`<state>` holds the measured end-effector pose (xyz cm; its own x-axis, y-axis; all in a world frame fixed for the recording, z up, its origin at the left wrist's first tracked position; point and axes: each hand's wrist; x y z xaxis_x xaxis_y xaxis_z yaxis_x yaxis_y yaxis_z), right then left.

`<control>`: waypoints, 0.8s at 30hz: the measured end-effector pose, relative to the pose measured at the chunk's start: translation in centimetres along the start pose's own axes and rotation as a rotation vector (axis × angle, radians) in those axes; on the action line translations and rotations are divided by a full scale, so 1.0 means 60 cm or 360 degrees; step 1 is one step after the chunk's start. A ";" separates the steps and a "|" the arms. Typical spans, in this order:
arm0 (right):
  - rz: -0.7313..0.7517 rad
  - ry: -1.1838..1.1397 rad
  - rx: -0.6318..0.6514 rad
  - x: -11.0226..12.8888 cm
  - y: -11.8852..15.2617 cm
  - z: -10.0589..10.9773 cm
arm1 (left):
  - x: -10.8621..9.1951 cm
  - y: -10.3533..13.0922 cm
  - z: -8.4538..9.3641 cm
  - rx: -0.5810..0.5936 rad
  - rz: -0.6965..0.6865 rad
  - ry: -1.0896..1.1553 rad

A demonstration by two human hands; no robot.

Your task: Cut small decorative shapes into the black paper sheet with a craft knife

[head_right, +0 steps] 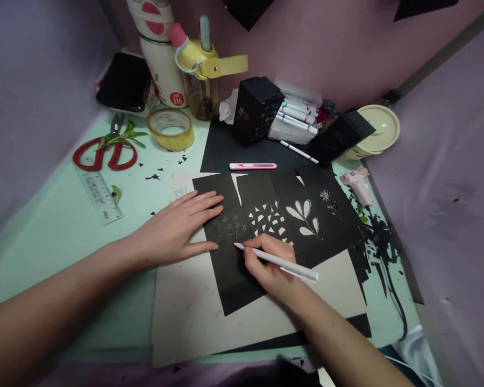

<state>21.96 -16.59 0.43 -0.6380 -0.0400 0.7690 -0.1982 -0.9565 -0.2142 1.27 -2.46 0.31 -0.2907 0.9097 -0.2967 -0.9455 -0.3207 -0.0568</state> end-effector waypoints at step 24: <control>-0.0055 -0.0091 0.0102 0.012 0.003 -0.009 | 0.001 -0.001 0.002 0.0014 0.0014 0.0083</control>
Point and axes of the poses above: each hand's wrist, its own y-axis away from the middle knuckle, its own z-axis out of the back of the hand, x = y × z, and after that the axes turned 7 degrees about -z, right-handed
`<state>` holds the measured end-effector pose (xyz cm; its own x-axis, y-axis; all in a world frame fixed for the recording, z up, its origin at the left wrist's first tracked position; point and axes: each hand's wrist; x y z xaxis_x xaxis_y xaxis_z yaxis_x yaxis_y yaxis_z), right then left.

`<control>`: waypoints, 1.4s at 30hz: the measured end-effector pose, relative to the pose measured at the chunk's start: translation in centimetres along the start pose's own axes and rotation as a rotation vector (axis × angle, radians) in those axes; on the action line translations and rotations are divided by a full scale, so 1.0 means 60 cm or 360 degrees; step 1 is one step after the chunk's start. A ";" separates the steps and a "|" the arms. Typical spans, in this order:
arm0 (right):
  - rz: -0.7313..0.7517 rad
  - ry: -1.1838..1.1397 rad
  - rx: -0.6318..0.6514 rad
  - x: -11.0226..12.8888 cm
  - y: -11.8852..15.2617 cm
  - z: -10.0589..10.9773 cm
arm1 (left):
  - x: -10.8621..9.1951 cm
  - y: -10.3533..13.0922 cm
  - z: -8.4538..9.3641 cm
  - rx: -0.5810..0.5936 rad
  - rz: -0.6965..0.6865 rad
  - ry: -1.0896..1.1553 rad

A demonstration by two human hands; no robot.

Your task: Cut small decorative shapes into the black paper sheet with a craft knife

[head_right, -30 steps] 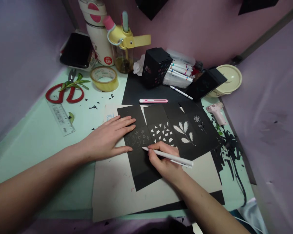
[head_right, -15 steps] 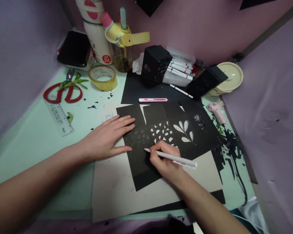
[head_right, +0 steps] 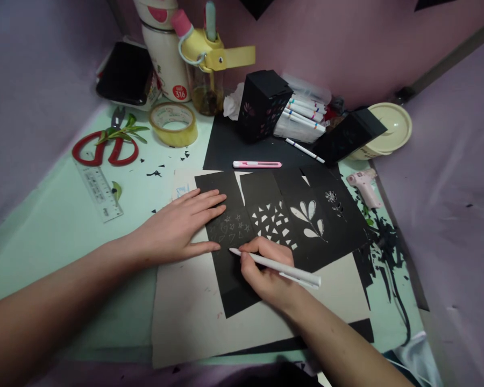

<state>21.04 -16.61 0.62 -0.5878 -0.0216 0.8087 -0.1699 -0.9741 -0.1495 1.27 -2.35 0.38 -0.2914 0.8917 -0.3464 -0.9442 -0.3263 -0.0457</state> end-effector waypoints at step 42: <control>-0.0395 -0.0370 -0.0434 -0.017 -0.007 0.046 | 0.003 0.002 0.002 0.0007 -0.0037 -0.0090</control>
Point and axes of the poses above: each hand's wrist, its own y-axis away from the middle knuckle, its own z-axis out of the back of the hand, x = y × z, and after that the axes turned 7 degrees about -z, right-handed
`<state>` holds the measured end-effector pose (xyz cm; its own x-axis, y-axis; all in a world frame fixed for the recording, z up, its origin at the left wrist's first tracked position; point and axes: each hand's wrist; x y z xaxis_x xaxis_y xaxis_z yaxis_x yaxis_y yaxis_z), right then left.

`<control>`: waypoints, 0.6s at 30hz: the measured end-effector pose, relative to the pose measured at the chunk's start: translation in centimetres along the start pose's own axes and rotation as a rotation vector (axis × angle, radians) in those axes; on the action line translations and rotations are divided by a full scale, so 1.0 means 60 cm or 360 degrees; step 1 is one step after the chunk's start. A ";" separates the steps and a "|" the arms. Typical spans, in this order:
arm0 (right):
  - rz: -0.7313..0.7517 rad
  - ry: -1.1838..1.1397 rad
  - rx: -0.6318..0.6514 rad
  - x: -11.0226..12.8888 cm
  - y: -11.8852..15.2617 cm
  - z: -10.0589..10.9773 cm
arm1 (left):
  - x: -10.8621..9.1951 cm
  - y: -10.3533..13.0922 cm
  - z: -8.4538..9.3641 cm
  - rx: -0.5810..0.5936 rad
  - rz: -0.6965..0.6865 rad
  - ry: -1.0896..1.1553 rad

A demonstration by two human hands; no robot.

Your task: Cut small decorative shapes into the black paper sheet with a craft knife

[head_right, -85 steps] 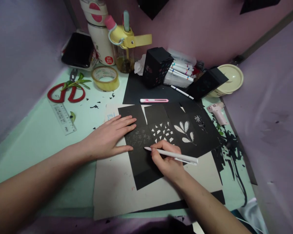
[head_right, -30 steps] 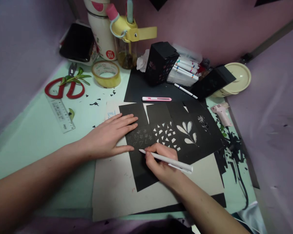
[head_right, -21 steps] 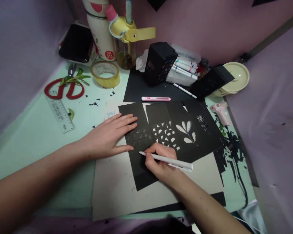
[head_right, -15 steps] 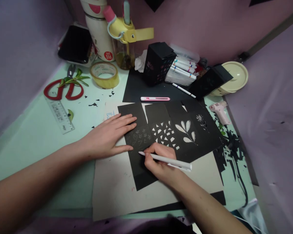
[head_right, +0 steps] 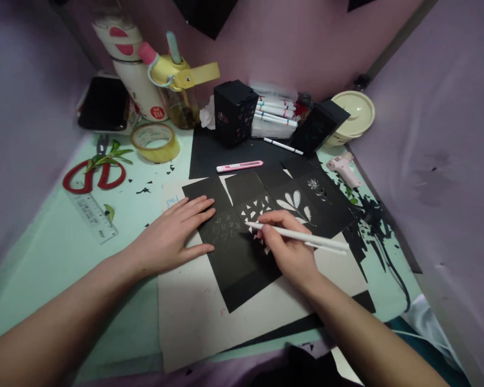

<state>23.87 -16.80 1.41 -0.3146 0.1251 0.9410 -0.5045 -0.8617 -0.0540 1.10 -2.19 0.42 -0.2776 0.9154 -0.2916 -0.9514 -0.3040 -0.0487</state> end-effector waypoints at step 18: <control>0.0298 0.0171 0.0515 -0.012 -0.027 -0.013 | 0.006 -0.002 0.002 -0.0021 0.0011 -0.0084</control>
Point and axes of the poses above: each hand's wrist, its own y-axis away from the middle knuckle, its own z-axis out of the back of the hand, x = y × z, and after that the axes turned 7 degrees about -z, right-handed
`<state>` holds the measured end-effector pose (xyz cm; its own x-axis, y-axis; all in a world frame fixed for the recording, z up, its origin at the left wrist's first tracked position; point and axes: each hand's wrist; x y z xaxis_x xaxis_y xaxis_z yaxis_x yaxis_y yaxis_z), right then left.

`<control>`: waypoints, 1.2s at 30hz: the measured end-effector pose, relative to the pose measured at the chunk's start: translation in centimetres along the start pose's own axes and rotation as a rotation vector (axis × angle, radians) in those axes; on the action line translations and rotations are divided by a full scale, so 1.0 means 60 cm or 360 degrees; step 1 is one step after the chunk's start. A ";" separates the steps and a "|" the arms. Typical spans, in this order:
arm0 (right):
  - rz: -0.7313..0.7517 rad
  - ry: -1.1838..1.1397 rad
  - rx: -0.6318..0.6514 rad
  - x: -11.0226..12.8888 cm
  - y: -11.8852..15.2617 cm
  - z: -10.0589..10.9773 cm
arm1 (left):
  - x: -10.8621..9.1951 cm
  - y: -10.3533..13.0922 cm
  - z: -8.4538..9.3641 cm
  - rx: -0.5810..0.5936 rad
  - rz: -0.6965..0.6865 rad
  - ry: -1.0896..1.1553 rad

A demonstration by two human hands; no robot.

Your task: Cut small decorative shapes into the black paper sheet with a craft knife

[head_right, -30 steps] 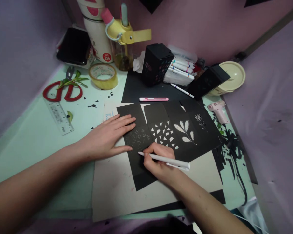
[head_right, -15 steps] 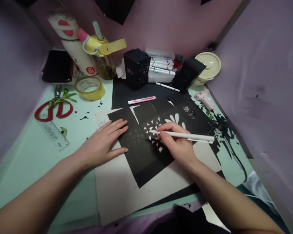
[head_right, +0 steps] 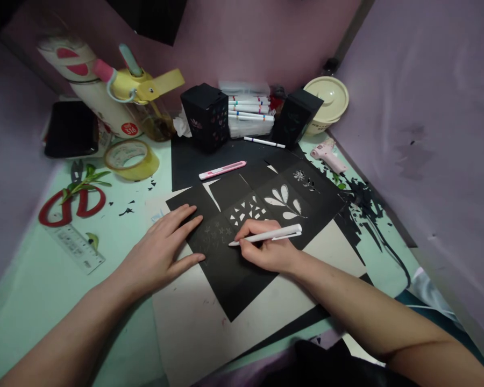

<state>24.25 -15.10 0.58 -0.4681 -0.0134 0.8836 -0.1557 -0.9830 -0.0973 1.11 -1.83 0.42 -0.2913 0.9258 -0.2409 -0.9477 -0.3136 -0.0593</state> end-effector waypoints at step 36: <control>0.0069 0.0062 -0.0035 -0.009 0.002 -0.005 | 0.000 0.003 -0.004 0.0012 0.0014 -0.0021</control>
<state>24.24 -15.18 -0.05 -0.5083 -0.0484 0.8598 -0.1532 -0.9774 -0.1456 0.99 -1.91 0.17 -0.3014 0.9257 -0.2287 -0.9460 -0.3203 -0.0500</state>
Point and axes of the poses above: each hand's wrist, its own y-axis away from the middle knuckle, its own z-axis out of the back of the hand, x = y × z, and after that the axes turned 7 degrees about -z, right-handed
